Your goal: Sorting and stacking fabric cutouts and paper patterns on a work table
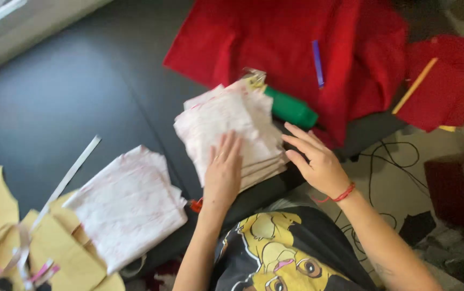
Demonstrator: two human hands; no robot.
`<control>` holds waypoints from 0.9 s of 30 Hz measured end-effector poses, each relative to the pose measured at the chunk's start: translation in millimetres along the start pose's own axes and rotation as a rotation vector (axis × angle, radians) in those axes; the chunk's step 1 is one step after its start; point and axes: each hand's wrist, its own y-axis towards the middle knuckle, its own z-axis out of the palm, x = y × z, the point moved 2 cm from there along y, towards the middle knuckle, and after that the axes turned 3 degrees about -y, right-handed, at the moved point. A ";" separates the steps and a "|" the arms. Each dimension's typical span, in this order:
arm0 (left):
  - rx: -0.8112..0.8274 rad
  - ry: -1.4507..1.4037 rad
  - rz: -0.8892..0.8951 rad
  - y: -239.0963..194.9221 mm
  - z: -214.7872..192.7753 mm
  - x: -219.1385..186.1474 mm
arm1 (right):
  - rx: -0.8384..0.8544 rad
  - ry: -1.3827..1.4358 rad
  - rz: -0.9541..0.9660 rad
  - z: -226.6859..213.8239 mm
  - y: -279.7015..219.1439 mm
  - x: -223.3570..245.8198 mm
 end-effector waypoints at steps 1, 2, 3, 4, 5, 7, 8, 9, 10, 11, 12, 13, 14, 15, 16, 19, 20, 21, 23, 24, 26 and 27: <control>0.011 0.000 0.034 2.0 7.7 -4.3 | -0.032 -0.006 0.015 -18.0 -3.9 -32.3; -0.037 0.128 0.044 4.5 14.8 -6.2 | -0.134 -0.144 0.018 -36.1 -8.7 -64.5; -0.073 0.256 0.033 -0.2 19.3 -9.4 | -0.209 -0.274 0.032 -52.0 -18.9 -93.5; -0.050 0.254 0.046 -0.8 23.4 -7.0 | -0.214 -0.271 0.058 -66.1 -26.1 -121.3; -0.079 0.252 0.036 -2.0 27.4 -4.4 | -0.272 -0.336 0.144 -82.2 -35.5 -149.7; -0.101 0.248 0.033 -2.4 34.0 -4.3 | -0.332 -0.402 0.241 -108.0 -49.8 -189.6; -0.143 0.231 0.016 -2.2 35.2 -6.6 | -0.246 -0.474 0.311 -116.4 -53.4 -202.3; -0.196 0.218 -0.003 -1.9 35.0 -7.8 | -0.161 -0.542 0.369 -124.0 -53.0 -214.8; -0.199 0.221 0.001 4.3 40.9 -10.0 | -0.166 -0.539 0.368 -122.4 -56.5 -232.4; -0.302 0.246 0.003 5.2 43.5 -13.2 | -0.165 -0.650 0.284 -119.0 -61.3 -246.7; -0.405 0.271 0.006 5.3 45.9 -15.4 | -0.165 -0.759 0.198 -114.2 -66.2 -260.4; -0.401 0.281 0.000 4.6 49.5 -14.6 | -0.159 -0.749 0.196 -116.3 -67.5 -263.8; -0.445 0.316 0.018 3.2 52.1 -14.2 | -0.199 -0.699 0.142 -118.5 -68.7 -265.8; -0.489 0.348 0.044 4.4 54.8 -13.0 | -0.243 -0.651 0.093 -121.5 -70.0 -267.7; -0.484 0.354 0.046 3.9 54.4 -14.0 | -0.243 -0.644 0.096 -122.3 -70.3 -272.2; -0.452 0.349 0.022 5.9 56.8 -14.6 | -0.265 -0.415 0.180 -131.5 -75.3 -280.1; -0.456 0.353 0.031 6.9 57.2 -14.2 | -0.342 -0.318 0.213 -136.9 -74.5 -278.5; -0.469 0.367 0.031 5.6 56.5 -14.3 | -0.413 -0.216 0.232 -141.1 -69.0 -277.6; -0.485 0.367 0.027 8.0 57.7 -17.4 | -0.476 -0.231 0.245 -156.7 -69.0 -298.4; -0.498 0.363 0.028 8.6 58.1 -19.2 | -0.544 -0.248 0.265 -164.5 -69.9 -309.0; -0.479 0.369 0.013 7.0 57.6 -19.2 | -0.597 -0.267 0.215 -189.9 -60.3 -319.8; -0.467 0.373 -0.003 7.6 58.9 -19.0 | -0.651 -0.289 0.158 -204.5 -56.8 -325.0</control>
